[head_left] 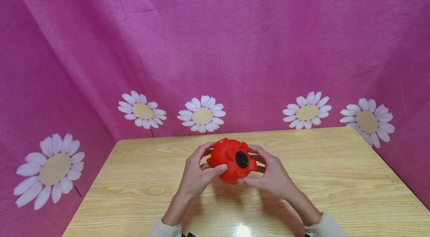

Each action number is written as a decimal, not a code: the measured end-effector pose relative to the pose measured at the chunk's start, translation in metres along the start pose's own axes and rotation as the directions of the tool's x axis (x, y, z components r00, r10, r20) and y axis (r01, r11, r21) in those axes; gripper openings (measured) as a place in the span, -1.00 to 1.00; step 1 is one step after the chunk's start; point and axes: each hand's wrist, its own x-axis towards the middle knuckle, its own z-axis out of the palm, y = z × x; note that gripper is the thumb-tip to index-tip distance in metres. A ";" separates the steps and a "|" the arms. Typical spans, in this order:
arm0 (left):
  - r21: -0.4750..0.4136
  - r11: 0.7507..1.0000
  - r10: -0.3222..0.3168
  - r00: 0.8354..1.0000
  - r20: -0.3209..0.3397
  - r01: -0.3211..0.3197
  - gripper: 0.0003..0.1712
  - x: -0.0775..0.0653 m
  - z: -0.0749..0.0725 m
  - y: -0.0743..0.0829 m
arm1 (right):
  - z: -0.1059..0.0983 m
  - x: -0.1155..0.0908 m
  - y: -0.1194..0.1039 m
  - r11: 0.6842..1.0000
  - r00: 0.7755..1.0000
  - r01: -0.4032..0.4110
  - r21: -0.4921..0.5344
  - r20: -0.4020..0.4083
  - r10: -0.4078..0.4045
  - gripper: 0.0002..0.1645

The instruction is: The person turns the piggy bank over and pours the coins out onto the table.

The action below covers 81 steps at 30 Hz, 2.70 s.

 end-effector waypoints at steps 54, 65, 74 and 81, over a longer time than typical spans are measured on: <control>0.236 0.921 0.309 0.950 0.044 -0.310 0.13 0.001 0.002 -0.001 | -0.017 0.000 -0.005 0.998 0.998 0.065 0.014 0.011 -0.065 -0.18; 0.258 0.910 0.325 0.945 0.040 -0.324 0.13 0.000 0.004 -0.002 | -0.015 0.001 -0.010 0.979 0.976 0.187 -0.081 -0.096 -0.195 -0.62; 0.294 0.884 0.371 0.928 0.034 -0.364 0.14 -0.001 0.006 -0.004 | -0.013 0.000 -0.013 0.964 0.968 0.198 -0.178 -0.117 -0.221 -0.69; 0.362 0.845 0.408 0.912 0.037 -0.393 0.14 -0.001 0.007 -0.004 | -0.010 0.001 -0.011 0.964 0.964 0.193 -0.184 -0.145 -0.221 -0.68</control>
